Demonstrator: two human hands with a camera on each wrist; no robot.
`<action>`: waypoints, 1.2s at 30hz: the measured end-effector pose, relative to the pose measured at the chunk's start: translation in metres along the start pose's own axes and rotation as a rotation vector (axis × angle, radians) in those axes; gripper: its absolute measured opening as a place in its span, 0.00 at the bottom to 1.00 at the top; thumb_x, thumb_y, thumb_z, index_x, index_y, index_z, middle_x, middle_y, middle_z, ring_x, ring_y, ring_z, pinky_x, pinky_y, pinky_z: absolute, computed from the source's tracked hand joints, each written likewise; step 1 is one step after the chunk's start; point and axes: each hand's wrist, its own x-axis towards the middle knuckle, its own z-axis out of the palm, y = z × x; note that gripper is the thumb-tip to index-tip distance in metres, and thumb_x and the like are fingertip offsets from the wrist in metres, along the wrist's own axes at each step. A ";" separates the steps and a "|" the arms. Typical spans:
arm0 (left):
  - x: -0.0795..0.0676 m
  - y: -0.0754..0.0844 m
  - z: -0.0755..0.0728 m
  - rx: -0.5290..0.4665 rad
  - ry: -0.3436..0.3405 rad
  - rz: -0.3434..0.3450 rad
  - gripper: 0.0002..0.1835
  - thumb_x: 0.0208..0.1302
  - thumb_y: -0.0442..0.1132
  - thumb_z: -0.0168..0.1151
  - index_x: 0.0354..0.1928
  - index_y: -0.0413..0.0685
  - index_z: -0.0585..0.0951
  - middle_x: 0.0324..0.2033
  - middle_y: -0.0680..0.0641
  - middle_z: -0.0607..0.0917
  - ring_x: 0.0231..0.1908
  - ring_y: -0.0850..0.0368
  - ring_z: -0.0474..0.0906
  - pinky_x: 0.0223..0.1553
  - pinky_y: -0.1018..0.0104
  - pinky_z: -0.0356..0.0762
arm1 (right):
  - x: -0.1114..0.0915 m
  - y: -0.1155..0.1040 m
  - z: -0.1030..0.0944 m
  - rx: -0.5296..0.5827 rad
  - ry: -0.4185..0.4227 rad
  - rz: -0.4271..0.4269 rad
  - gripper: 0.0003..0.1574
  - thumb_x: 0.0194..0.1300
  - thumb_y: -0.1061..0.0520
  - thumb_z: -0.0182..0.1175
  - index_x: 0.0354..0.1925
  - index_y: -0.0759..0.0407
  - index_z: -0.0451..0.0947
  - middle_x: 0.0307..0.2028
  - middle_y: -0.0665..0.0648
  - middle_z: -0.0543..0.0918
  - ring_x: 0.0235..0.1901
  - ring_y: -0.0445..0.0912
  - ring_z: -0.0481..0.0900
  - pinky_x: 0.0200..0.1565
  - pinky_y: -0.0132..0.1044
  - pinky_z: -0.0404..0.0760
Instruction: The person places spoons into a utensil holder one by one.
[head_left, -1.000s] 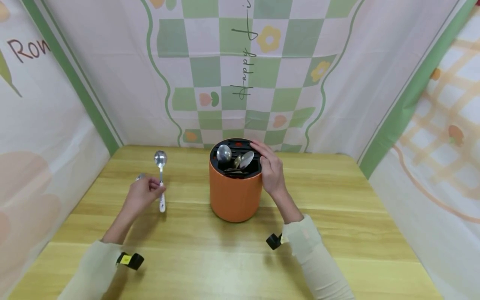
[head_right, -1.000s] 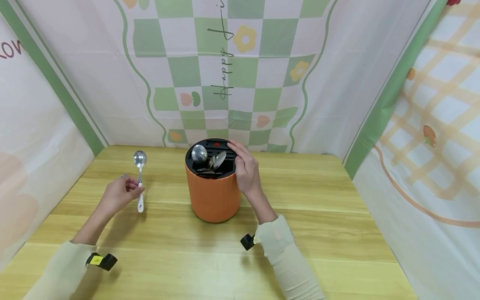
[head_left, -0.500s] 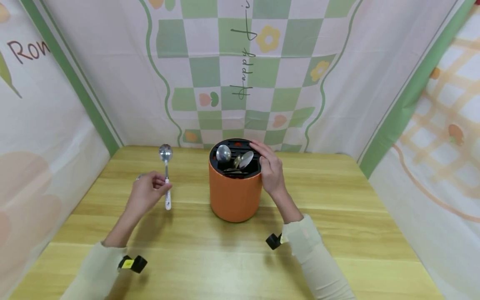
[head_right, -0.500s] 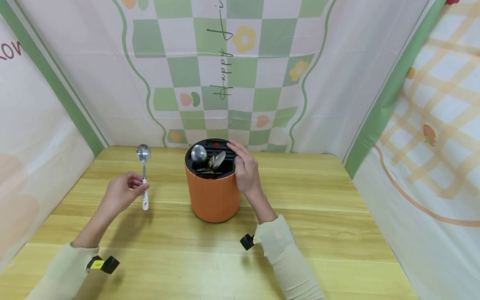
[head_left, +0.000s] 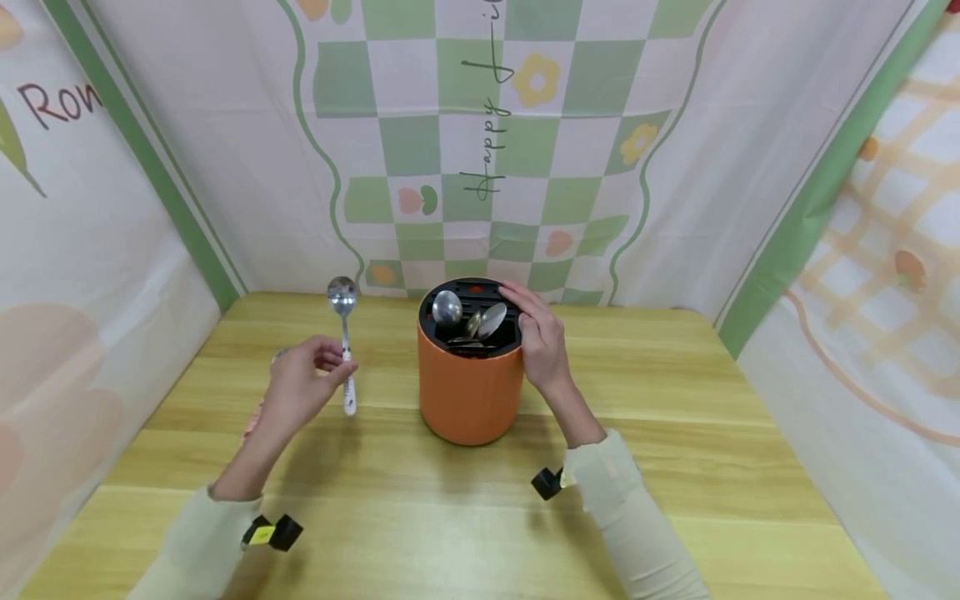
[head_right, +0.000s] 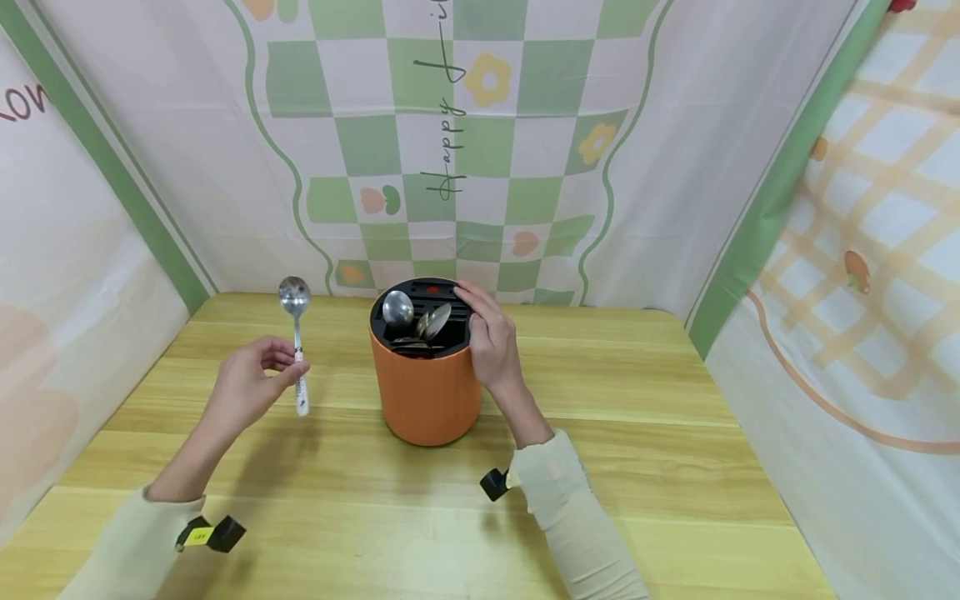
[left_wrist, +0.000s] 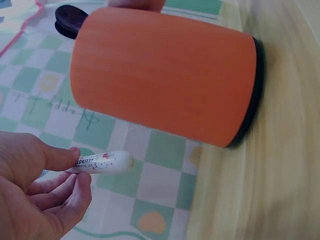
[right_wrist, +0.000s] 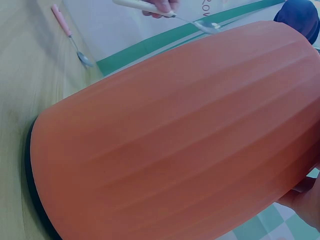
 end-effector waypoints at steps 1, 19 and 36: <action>0.000 0.003 0.001 0.002 0.006 0.008 0.13 0.63 0.34 0.67 0.46 0.34 0.80 0.37 0.38 0.87 0.40 0.45 0.85 0.37 0.65 0.86 | 0.000 0.000 0.000 0.002 0.001 0.001 0.31 0.69 0.63 0.37 0.62 0.59 0.78 0.66 0.57 0.76 0.70 0.51 0.69 0.69 0.54 0.68; 0.000 0.037 0.007 -0.044 0.070 0.096 0.11 0.62 0.34 0.69 0.44 0.39 0.81 0.37 0.42 0.87 0.39 0.49 0.85 0.41 0.61 0.86 | 0.000 0.001 0.000 0.006 -0.004 -0.005 0.32 0.68 0.62 0.37 0.62 0.60 0.78 0.66 0.61 0.76 0.70 0.52 0.69 0.70 0.54 0.67; 0.006 0.067 0.013 -0.120 0.141 0.199 0.11 0.60 0.36 0.71 0.42 0.40 0.82 0.35 0.43 0.88 0.38 0.50 0.85 0.34 0.69 0.86 | 0.000 0.001 0.000 0.013 -0.003 -0.004 0.32 0.68 0.61 0.37 0.62 0.59 0.78 0.66 0.58 0.77 0.70 0.51 0.69 0.70 0.53 0.66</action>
